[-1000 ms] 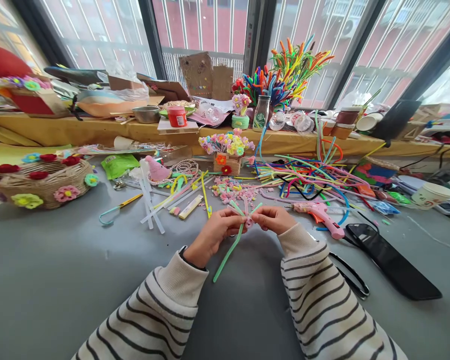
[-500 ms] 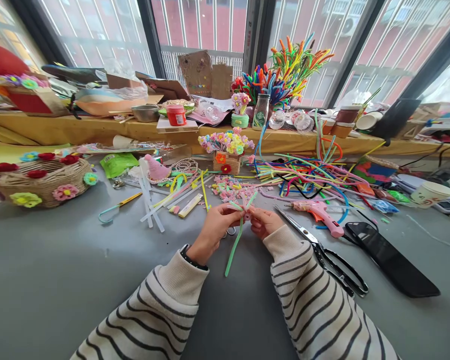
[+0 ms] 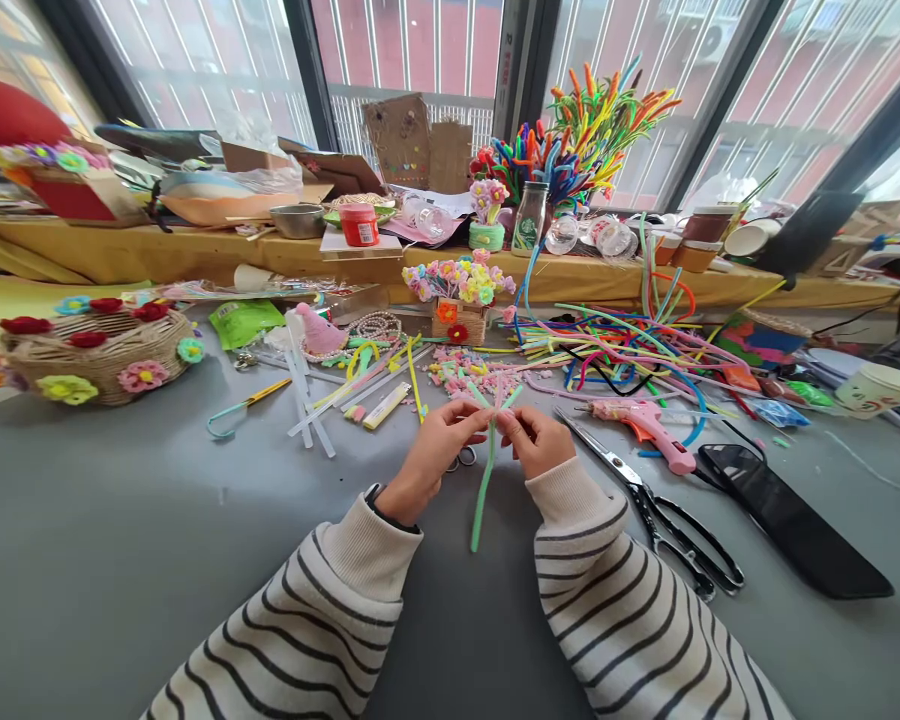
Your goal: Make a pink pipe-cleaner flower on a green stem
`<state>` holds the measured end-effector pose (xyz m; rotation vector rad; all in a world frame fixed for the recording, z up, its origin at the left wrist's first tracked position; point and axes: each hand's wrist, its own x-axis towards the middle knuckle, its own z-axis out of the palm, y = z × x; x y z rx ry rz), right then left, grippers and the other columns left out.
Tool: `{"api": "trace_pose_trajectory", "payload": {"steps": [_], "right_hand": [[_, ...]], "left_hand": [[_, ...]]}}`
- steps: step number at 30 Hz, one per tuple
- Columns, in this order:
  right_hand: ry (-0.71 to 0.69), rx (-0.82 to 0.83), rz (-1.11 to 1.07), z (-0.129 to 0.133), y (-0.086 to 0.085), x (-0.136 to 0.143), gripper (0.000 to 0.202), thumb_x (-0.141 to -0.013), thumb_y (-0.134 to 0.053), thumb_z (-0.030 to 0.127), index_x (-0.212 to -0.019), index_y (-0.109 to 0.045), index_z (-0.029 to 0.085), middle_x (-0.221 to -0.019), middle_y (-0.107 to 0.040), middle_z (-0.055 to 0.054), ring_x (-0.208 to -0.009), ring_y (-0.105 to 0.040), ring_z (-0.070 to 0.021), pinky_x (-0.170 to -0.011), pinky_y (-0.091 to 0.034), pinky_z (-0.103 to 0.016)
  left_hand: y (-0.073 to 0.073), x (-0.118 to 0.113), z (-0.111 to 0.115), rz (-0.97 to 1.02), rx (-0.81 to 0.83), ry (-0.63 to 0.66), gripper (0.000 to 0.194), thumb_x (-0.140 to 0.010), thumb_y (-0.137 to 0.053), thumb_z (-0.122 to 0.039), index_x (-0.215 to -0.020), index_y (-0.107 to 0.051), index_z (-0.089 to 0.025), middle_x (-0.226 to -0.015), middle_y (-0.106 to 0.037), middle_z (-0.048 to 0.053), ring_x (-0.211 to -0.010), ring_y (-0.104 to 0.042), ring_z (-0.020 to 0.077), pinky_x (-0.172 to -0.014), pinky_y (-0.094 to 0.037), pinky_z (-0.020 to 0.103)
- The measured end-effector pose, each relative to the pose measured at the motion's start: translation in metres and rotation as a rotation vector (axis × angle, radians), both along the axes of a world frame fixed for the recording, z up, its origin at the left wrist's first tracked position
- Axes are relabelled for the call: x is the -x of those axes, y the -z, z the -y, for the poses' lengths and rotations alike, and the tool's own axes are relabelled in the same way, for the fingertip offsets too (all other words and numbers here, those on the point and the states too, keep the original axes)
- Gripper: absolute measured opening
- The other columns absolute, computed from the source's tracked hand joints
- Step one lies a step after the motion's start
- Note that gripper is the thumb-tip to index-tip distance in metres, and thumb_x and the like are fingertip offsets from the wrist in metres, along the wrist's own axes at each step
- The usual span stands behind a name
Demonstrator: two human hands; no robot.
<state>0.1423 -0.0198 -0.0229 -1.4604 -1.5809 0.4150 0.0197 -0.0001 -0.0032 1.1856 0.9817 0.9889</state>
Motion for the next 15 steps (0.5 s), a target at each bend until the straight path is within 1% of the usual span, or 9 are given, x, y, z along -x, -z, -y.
{"api": "trace_pose_trajectory", "payload": {"steps": [2, 4, 6, 8, 11, 13, 15], "right_hand": [[0.01, -0.011, 0.05, 0.0007, -0.0024, -0.0032, 0.032, -0.073, -0.038, 0.04, -0.056, -0.052, 0.017, -0.044, -0.052, 0.001, -0.037, -0.045, -0.008, -0.044, -0.034, -0.019], [-0.003, -0.001, 0.08, 0.0005, -0.0032, -0.0056, 0.031, -0.073, -0.039, 0.039, -0.056, -0.053, 0.017, -0.045, -0.053, 0.001, -0.038, -0.046, -0.0087, -0.045, -0.035, -0.02], [-0.017, 0.03, 0.048, -0.0003, -0.0025, -0.0066, 0.03, -0.072, -0.041, 0.04, -0.057, -0.053, 0.017, -0.046, -0.054, 0.0, -0.039, -0.046, -0.0092, -0.045, -0.035, -0.021], [-0.027, 0.088, -0.052, -0.0014, -0.001, -0.0065, 0.029, -0.068, -0.045, 0.042, -0.055, -0.053, 0.017, -0.045, -0.052, 0.001, -0.039, -0.046, -0.0093, -0.044, -0.035, -0.021], [-0.028, 0.178, -0.228, -0.0028, 0.0004, -0.0055, 0.031, -0.063, -0.049, 0.045, -0.049, -0.05, 0.017, -0.038, -0.045, 0.003, -0.035, -0.042, -0.0082, -0.04, -0.033, -0.021], [-0.018, 0.194, -0.346, -0.0034, 0.0001, -0.0047, 0.032, -0.061, -0.051, 0.045, -0.046, -0.049, 0.017, -0.037, -0.042, 0.004, -0.033, -0.039, -0.0071, -0.037, -0.031, -0.02], [-0.01, 0.185, -0.471, -0.0039, -0.0004, -0.0037, 0.031, -0.058, -0.054, 0.044, -0.046, -0.048, 0.016, -0.039, -0.043, 0.004, -0.033, -0.038, -0.0062, -0.035, -0.029, -0.019]], "left_hand": [[0.0, 0.0007, -0.0009, -0.04, -0.064, -0.019, 0.022, -0.058, -0.057, -0.035, -0.062, -0.054, -0.013, -0.063, -0.055, 0.0, -0.063, -0.053, 0.0108, -0.064, -0.044, 0.026], [-0.0001, 0.0019, -0.0017, -0.056, -0.132, -0.063, 0.022, -0.058, -0.057, -0.035, -0.063, -0.054, -0.013, -0.061, -0.055, 0.0, -0.063, -0.055, 0.012, -0.065, -0.044, 0.026], [-0.0003, 0.0031, -0.0019, -0.036, -0.151, -0.087, 0.022, -0.057, -0.058, -0.034, -0.064, -0.054, -0.013, -0.06, -0.056, 0.0, -0.063, -0.056, 0.013, -0.066, -0.044, 0.027], [-0.001, 0.0037, -0.0013, 0.005, -0.12, -0.077, 0.022, -0.056, -0.059, -0.033, -0.064, -0.054, -0.013, -0.06, -0.057, 0.001, -0.062, -0.057, 0.0134, -0.066, -0.044, 0.027], [-0.0021, 0.0035, -0.0001, 0.044, -0.064, -0.051, 0.022, -0.054, -0.061, -0.031, -0.063, -0.055, -0.012, -0.061, -0.058, 0.001, -0.061, -0.057, 0.0127, -0.067, -0.045, 0.027], [-0.0022, 0.0029, 0.0001, 0.055, -0.04, -0.041, 0.022, -0.054, -0.062, -0.029, -0.065, -0.055, -0.012, -0.062, -0.059, 0.001, -0.061, -0.057, 0.0119, -0.067, -0.044, 0.026], [-0.0017, 0.0023, -0.0002, 0.061, -0.023, -0.043, 0.024, -0.054, -0.062, -0.027, -0.07, -0.054, -0.012, -0.063, -0.059, 0.001, -0.06, -0.057, 0.0115, -0.067, -0.045, 0.027]]}}
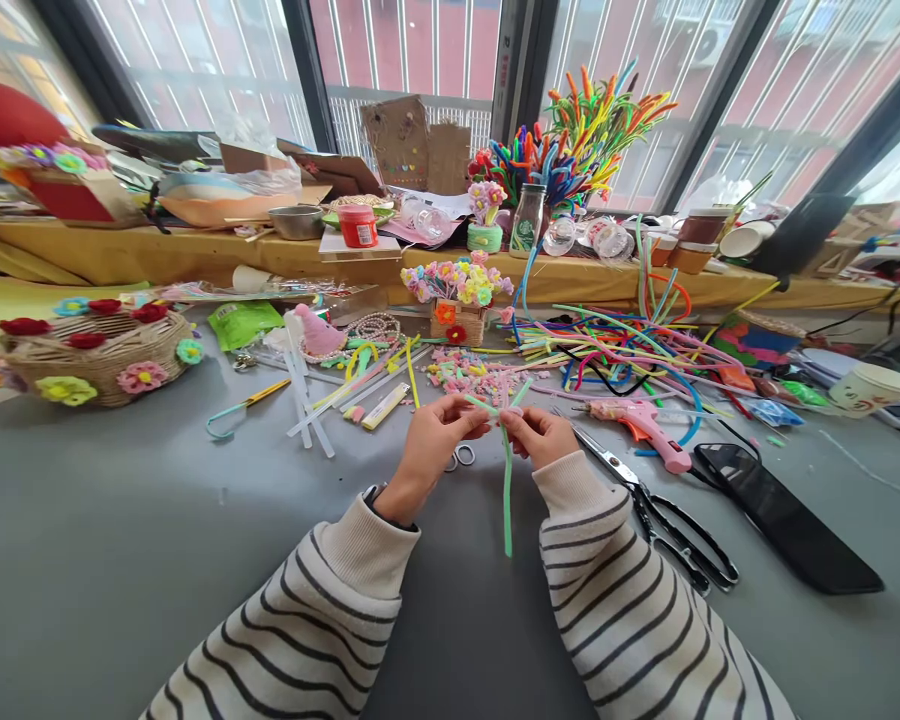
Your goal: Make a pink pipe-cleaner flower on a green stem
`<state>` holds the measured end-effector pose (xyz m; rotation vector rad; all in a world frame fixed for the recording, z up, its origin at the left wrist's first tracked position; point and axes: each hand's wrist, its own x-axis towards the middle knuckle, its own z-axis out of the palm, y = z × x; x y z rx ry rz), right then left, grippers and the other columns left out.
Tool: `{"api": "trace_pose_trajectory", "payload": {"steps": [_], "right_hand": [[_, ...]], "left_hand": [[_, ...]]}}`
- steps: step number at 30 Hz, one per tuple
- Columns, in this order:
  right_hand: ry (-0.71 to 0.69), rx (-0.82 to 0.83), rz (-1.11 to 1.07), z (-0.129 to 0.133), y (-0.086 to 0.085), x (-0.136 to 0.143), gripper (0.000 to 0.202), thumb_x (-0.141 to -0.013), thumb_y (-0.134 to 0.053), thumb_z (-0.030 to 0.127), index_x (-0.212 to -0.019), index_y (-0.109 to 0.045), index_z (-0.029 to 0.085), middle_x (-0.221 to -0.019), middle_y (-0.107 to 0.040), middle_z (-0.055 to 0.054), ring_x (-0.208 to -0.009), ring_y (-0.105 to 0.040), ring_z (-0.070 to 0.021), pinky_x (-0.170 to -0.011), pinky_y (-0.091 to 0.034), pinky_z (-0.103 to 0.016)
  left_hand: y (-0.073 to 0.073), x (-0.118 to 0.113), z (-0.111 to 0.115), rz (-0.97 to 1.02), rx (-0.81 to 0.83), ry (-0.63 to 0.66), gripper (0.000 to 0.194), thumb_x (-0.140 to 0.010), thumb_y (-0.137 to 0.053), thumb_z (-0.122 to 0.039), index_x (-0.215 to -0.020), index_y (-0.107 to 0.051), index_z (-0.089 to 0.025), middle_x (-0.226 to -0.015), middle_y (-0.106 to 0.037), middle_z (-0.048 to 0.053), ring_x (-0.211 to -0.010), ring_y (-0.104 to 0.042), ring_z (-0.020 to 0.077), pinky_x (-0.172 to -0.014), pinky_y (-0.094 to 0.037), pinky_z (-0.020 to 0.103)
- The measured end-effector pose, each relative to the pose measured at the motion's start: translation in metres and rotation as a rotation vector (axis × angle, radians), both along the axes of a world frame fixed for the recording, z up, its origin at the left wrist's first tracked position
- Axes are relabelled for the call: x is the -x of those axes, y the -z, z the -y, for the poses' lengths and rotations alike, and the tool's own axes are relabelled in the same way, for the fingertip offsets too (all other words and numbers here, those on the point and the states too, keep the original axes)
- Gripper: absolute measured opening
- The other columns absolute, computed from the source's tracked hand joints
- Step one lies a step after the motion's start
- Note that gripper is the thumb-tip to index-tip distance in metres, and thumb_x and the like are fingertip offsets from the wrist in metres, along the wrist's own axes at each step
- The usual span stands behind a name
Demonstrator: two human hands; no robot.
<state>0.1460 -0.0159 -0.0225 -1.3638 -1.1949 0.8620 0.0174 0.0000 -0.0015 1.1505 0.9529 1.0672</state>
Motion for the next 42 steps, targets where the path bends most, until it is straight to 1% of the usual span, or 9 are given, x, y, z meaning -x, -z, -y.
{"api": "trace_pose_trajectory", "payload": {"steps": [3, 8, 12, 15, 22, 26, 30, 34, 42], "right_hand": [[0.048, -0.004, -0.152, -0.001, 0.0, 0.002, 0.03, -0.054, -0.057, 0.044, -0.047, -0.047, 0.016, -0.039, -0.042, 0.005, -0.032, -0.037, -0.0052, -0.033, -0.028, -0.019], [0.097, 0.021, -0.321, -0.004, 0.005, 0.003, 0.03, -0.05, -0.06, 0.042, -0.05, -0.049, 0.015, -0.038, -0.04, 0.006, -0.032, -0.035, -0.0036, -0.032, -0.027, -0.018], [0.05, 0.064, -0.39, -0.007, 0.008, 0.002, 0.03, -0.047, -0.062, 0.042, -0.051, -0.049, 0.015, -0.037, -0.041, 0.007, -0.032, -0.034, -0.0035, -0.032, -0.026, -0.018], [-0.011, 0.109, -0.405, -0.008, 0.009, 0.001, 0.03, -0.046, -0.064, 0.04, -0.052, -0.05, 0.015, -0.036, -0.041, 0.007, -0.031, -0.034, -0.0038, -0.033, -0.026, -0.019], [-0.039, 0.125, -0.307, -0.006, 0.005, 0.0, 0.029, -0.049, -0.061, 0.042, -0.053, -0.051, 0.015, -0.034, -0.039, 0.008, -0.032, -0.033, -0.0044, -0.034, -0.027, -0.02], [-0.021, 0.068, -0.208, -0.002, 0.004, 0.004, 0.026, -0.052, -0.059, 0.039, -0.052, -0.051, 0.015, -0.034, -0.041, 0.007, -0.031, -0.034, -0.0047, -0.034, -0.028, -0.02], [-0.074, 0.054, -0.132, 0.003, 0.0, 0.009, 0.023, -0.054, -0.059, 0.037, -0.053, -0.054, 0.014, -0.035, -0.043, 0.006, -0.031, -0.037, -0.0053, -0.033, -0.03, -0.019], [-0.133, 0.046, -0.087, 0.006, -0.007, 0.006, 0.026, -0.055, -0.058, 0.04, -0.058, -0.057, 0.015, -0.04, -0.048, 0.003, -0.036, -0.043, -0.0074, -0.035, -0.035, -0.02], [0.028, -0.137, 0.101, 0.002, 0.001, 0.0, 0.028, -0.06, -0.053, 0.044, -0.06, -0.053, 0.017, -0.046, -0.05, 0.001, -0.035, -0.044, -0.009, -0.037, -0.037, -0.022]], "left_hand": [[0.001, -0.001, 0.0, -0.025, -0.017, 0.016, 0.029, -0.054, -0.062, -0.027, -0.077, -0.051, -0.013, -0.062, -0.058, 0.0, -0.06, -0.057, 0.012, -0.064, -0.045, 0.027], [0.004, -0.003, 0.001, -0.086, -0.04, 0.15, 0.025, -0.056, -0.061, -0.027, -0.074, -0.049, -0.014, -0.058, -0.054, -0.002, -0.061, -0.057, 0.0118, -0.063, -0.044, 0.025], [0.007, -0.004, 0.0, -0.106, -0.025, 0.218, 0.024, -0.057, -0.06, -0.026, -0.074, -0.048, -0.015, -0.053, -0.051, -0.003, -0.057, -0.056, 0.0111, -0.061, -0.045, 0.025], [0.007, -0.003, 0.0, -0.138, -0.025, 0.208, 0.025, -0.057, -0.06, -0.026, -0.076, -0.048, -0.014, -0.053, -0.052, -0.003, -0.057, -0.057, 0.0117, -0.059, -0.044, 0.025], [0.007, -0.001, 0.0, -0.132, -0.015, 0.213, 0.03, -0.055, -0.062, -0.028, -0.079, -0.05, -0.014, -0.054, -0.054, -0.001, -0.056, -0.056, 0.0119, -0.058, -0.044, 0.024], [0.003, -0.002, 0.002, -0.129, 0.046, 0.175, 0.035, -0.053, -0.062, -0.032, -0.082, -0.051, -0.015, -0.062, -0.058, 0.001, -0.058, -0.056, 0.0122, -0.056, -0.044, 0.024], [0.002, -0.002, 0.001, -0.138, 0.068, 0.132, 0.031, -0.058, -0.056, -0.041, -0.074, -0.056, -0.014, -0.06, -0.058, 0.002, -0.054, -0.055, 0.0112, -0.053, -0.044, 0.023], [0.005, 0.0, -0.001, -0.101, 0.033, 0.076, 0.032, -0.057, -0.055, -0.042, -0.065, -0.06, -0.012, -0.065, -0.061, 0.006, -0.061, -0.055, 0.0135, -0.058, -0.045, 0.025], [0.003, 0.0, 0.001, -0.047, 0.118, 0.062, 0.03, -0.052, -0.061, -0.039, -0.062, -0.06, -0.01, -0.06, -0.06, 0.004, -0.057, -0.055, 0.0115, -0.062, -0.046, 0.027]]}}
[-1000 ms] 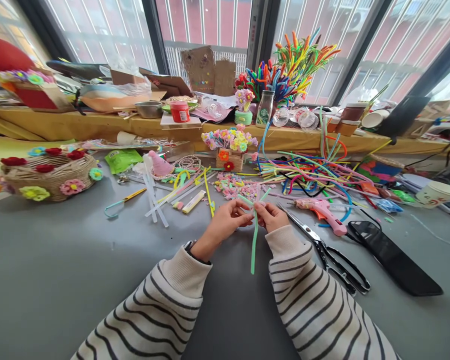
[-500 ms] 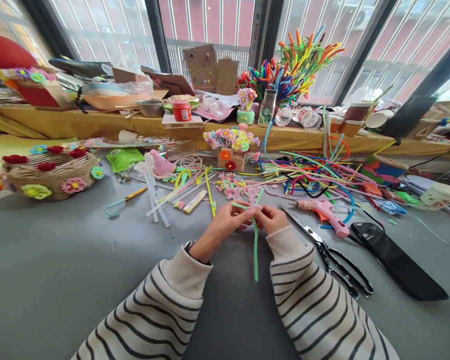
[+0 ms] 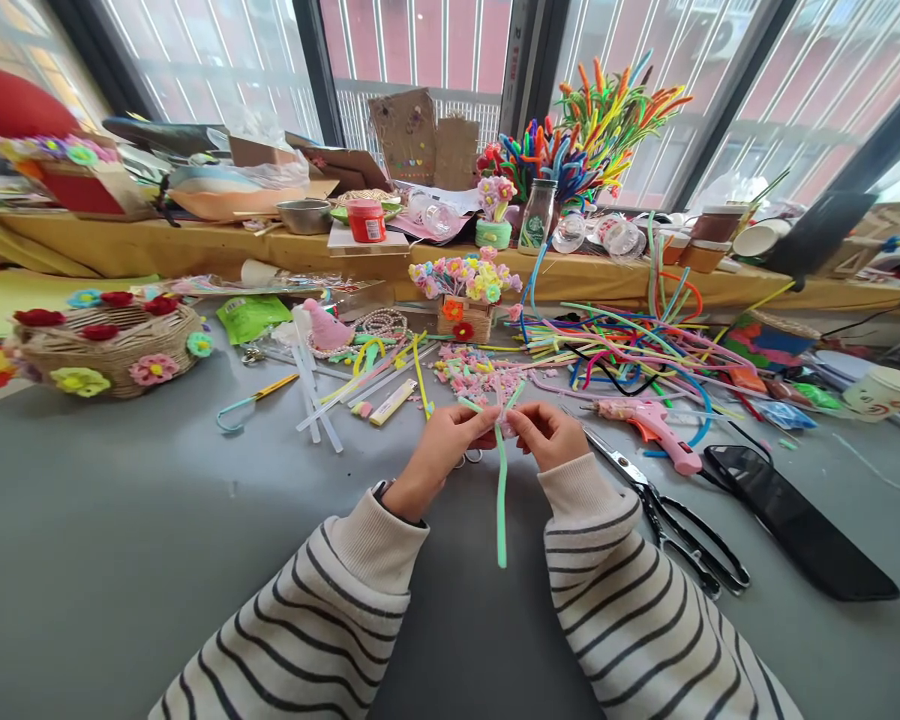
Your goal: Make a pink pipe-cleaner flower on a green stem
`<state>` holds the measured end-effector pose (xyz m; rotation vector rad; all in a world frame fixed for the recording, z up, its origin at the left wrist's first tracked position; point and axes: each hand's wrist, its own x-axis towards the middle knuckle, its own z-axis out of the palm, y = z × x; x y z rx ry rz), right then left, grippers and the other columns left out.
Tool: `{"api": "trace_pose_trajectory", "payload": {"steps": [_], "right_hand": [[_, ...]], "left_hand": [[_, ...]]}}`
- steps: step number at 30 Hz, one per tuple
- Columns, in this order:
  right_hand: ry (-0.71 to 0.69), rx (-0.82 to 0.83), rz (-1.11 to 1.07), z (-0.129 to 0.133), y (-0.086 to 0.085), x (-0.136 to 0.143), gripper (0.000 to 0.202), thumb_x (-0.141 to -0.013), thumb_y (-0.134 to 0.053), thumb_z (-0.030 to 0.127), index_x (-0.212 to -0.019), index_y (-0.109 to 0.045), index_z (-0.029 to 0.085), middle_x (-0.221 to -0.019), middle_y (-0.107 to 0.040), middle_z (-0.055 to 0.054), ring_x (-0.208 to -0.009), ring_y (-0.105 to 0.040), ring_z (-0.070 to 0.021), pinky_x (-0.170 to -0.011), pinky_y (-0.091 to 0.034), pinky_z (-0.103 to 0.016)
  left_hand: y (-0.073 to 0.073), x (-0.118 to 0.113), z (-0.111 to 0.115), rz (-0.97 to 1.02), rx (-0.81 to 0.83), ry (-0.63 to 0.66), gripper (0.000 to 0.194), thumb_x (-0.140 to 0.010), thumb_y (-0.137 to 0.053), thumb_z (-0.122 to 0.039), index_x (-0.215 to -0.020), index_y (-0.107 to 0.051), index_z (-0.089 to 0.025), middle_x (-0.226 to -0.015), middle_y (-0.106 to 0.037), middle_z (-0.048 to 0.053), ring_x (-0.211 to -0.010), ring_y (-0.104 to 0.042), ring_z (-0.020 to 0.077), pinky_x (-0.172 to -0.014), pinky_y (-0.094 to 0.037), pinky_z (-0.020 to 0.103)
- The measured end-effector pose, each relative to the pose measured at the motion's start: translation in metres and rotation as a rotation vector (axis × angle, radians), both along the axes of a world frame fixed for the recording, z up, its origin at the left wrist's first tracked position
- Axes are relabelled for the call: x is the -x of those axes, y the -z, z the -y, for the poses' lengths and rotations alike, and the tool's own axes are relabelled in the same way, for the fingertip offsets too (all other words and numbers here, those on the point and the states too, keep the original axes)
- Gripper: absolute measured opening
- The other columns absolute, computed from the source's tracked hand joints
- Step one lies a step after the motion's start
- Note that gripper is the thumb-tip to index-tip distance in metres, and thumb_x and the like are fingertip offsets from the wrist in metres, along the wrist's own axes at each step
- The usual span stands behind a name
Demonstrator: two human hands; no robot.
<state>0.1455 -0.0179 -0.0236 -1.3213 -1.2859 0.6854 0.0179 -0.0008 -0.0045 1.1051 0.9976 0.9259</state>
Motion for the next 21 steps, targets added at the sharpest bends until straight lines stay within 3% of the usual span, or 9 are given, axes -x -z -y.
{"api": "trace_pose_trajectory", "payload": {"steps": [8, 15, 18, 21], "right_hand": [[0.014, -0.091, 0.193, 0.003, -0.004, 0.0, 0.02, -0.069, -0.046, 0.037, -0.064, -0.05, 0.018, -0.051, -0.052, 0.0, -0.041, -0.046, -0.01, -0.043, -0.037, -0.022], [0.002, -0.206, 0.702, -0.001, -0.004, -0.003, 0.024, -0.076, -0.031, 0.031, -0.058, -0.04, 0.019, -0.056, -0.045, -0.001, -0.051, -0.041, -0.0119, -0.049, -0.029, -0.023], [-0.008, -0.216, 0.726, 0.0, -0.002, -0.001, 0.026, -0.078, -0.028, 0.029, -0.055, -0.037, 0.019, -0.055, -0.043, -0.001, -0.05, -0.039, -0.0112, -0.049, -0.027, -0.022], [0.062, -0.205, 0.577, 0.002, 0.003, 0.008, 0.028, -0.077, -0.028, 0.03, -0.053, -0.037, 0.019, -0.048, -0.041, 0.002, -0.045, -0.036, -0.0097, -0.047, -0.027, -0.021]], "left_hand": [[0.002, 0.002, -0.001, 0.068, 0.13, 0.091, 0.027, -0.051, -0.064, -0.034, -0.063, -0.061, -0.009, -0.057, -0.059, 0.003, -0.054, -0.055, 0.0093, -0.061, -0.046, 0.023], [0.0, 0.001, -0.001, 0.027, 0.117, 0.052, 0.025, -0.049, -0.065, -0.032, -0.061, -0.06, -0.01, -0.057, -0.058, 0.002, -0.051, -0.053, 0.0077, -0.058, -0.045, 0.021], [0.0, 0.001, -0.001, 0.02, 0.099, 0.058, 0.026, -0.049, -0.065, -0.032, -0.061, -0.06, -0.01, -0.056, -0.057, 0.001, -0.05, -0.053, 0.0075, -0.058, -0.044, 0.021], [0.0, 0.001, 0.0, 0.013, 0.088, 0.052, 0.026, -0.05, -0.065, -0.032, -0.061, -0.059, -0.009, -0.054, -0.056, 0.001, -0.05, -0.052, 0.0072, -0.057, -0.043, 0.021]]}}
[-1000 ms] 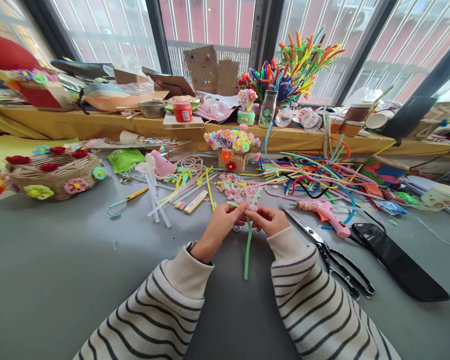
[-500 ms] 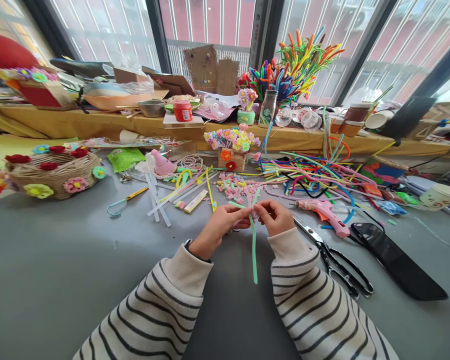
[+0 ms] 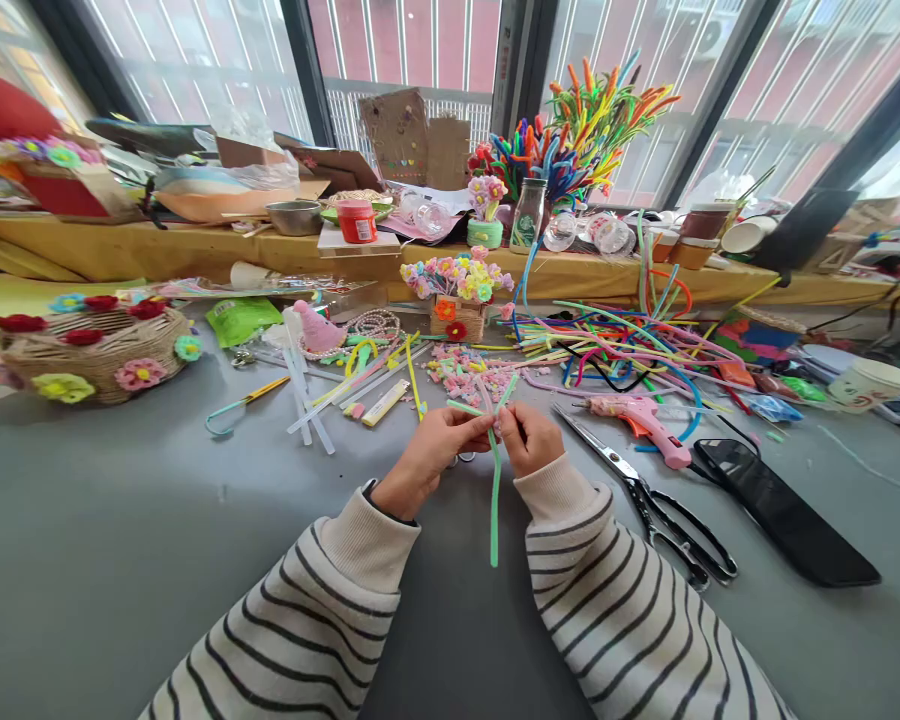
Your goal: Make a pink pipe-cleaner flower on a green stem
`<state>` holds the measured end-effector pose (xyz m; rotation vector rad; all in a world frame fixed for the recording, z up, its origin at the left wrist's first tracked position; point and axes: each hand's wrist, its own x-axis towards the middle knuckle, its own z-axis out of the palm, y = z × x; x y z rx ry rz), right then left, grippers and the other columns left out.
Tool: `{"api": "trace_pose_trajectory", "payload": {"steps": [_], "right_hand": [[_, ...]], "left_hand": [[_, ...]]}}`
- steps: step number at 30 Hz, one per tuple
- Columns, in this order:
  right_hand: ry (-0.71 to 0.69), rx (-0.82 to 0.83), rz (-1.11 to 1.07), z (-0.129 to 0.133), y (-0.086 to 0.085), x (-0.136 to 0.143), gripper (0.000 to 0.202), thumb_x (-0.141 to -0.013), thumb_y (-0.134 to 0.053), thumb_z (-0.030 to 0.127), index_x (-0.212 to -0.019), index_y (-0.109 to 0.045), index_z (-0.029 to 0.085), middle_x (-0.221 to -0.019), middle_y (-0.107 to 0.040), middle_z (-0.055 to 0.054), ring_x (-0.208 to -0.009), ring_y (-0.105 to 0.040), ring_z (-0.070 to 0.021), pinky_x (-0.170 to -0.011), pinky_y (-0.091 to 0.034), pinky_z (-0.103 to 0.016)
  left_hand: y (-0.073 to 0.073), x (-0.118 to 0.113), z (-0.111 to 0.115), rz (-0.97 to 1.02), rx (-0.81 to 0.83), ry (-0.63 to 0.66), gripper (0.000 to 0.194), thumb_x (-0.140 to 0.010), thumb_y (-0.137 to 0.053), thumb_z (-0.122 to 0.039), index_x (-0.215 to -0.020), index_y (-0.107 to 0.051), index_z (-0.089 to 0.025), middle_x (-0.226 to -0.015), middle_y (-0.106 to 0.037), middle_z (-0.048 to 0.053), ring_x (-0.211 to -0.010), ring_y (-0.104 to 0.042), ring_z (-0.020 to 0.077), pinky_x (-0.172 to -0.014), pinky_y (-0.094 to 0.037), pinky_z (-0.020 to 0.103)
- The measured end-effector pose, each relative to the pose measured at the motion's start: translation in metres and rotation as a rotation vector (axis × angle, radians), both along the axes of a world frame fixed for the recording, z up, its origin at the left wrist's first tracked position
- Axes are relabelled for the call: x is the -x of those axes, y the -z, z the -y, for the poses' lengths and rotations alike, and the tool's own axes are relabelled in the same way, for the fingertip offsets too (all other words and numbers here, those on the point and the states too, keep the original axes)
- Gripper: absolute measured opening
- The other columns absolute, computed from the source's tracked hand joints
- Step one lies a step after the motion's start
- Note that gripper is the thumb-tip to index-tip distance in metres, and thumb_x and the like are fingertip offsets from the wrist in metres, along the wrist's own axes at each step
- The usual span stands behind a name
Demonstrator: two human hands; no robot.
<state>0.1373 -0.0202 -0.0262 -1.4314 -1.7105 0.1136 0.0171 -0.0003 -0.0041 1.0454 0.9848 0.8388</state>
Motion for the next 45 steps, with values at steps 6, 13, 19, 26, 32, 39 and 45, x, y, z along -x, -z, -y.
{"api": "trace_pose_trajectory", "payload": {"steps": [6, 13, 19, 26, 32, 39, 45], "right_hand": [[-0.031, 0.149, -0.471, -0.004, 0.007, 0.003, 0.033, -0.072, -0.036, 0.042, -0.05, -0.04, 0.018, -0.04, -0.037, 0.005, -0.037, -0.032, -0.0066, -0.039, -0.026, -0.019], [-0.231, 0.202, -0.92, -0.01, -0.002, -0.011, 0.022, -0.062, -0.056, 0.036, -0.062, -0.049, 0.015, -0.045, -0.043, 0.007, -0.035, -0.036, -0.003, -0.035, -0.03, -0.016], [-0.359, 0.324, -1.226, -0.01, -0.004, -0.011, 0.018, -0.055, -0.063, 0.031, -0.059, -0.053, 0.016, -0.046, -0.049, 0.007, -0.038, -0.044, -0.0033, -0.035, -0.037, -0.014], [-0.206, 0.307, -1.496, -0.009, -0.01, -0.014, 0.022, -0.043, -0.071, 0.024, -0.058, -0.056, 0.016, -0.052, -0.059, 0.005, -0.047, -0.056, -0.0061, -0.042, -0.046, -0.012], [-0.231, 0.273, -1.496, -0.007, -0.009, -0.008, 0.019, -0.046, -0.07, 0.021, -0.058, -0.056, 0.017, -0.056, -0.062, 0.003, -0.055, -0.059, -0.0085, -0.05, -0.048, -0.015], [-0.24, 0.421, -1.274, -0.004, -0.003, 0.0, 0.019, -0.049, -0.067, 0.025, -0.059, -0.055, 0.016, -0.055, -0.059, 0.003, -0.052, -0.055, -0.0074, -0.045, -0.045, -0.016], [-0.196, 0.289, -1.002, -0.003, -0.008, -0.003, 0.02, -0.052, -0.064, 0.031, -0.065, -0.057, 0.016, -0.058, -0.056, 0.002, -0.052, -0.051, -0.0075, -0.042, -0.041, -0.017]], "left_hand": [[-0.001, 0.002, 0.0, -0.034, -0.026, -0.004, 0.024, -0.051, -0.064, -0.031, -0.06, -0.058, -0.01, -0.055, -0.056, 0.0, -0.049, -0.052, 0.0071, -0.055, -0.043, 0.021], [-0.003, 0.002, 0.003, -0.007, -0.009, 0.11, 0.024, -0.053, -0.063, -0.032, -0.061, -0.058, -0.011, -0.055, -0.058, 0.001, -0.051, -0.053, 0.0082, -0.055, -0.042, 0.021], [-0.004, 0.002, 0.003, 0.093, 0.008, 0.127, 0.018, -0.056, -0.062, -0.028, -0.062, -0.058, -0.011, -0.057, -0.057, 0.001, -0.052, -0.053, 0.0074, -0.054, -0.042, 0.018], [-0.006, 0.004, -0.001, 0.414, 0.127, 0.101, 0.026, -0.068, -0.048, -0.035, -0.075, -0.061, -0.013, -0.075, -0.062, 0.005, -0.066, -0.057, 0.0118, -0.065, -0.044, 0.023], [-0.004, 0.002, 0.001, 0.361, -0.029, 0.113, 0.021, -0.062, -0.057, -0.018, -0.082, -0.06, -0.015, -0.087, -0.06, 0.004, -0.083, -0.053, 0.0142, -0.076, -0.04, 0.026], [0.001, 0.001, -0.001, 0.284, -0.054, -0.113, 0.012, -0.058, -0.06, -0.025, -0.066, -0.058, -0.016, -0.063, -0.054, -0.003, -0.061, -0.05, 0.0059, -0.068, -0.041, 0.022], [0.001, 0.001, -0.002, 0.097, -0.074, -0.126, 0.021, -0.054, -0.062, -0.03, -0.065, -0.058, -0.013, -0.061, -0.055, 0.0, -0.059, -0.051, 0.0085, -0.06, -0.041, 0.021]]}}
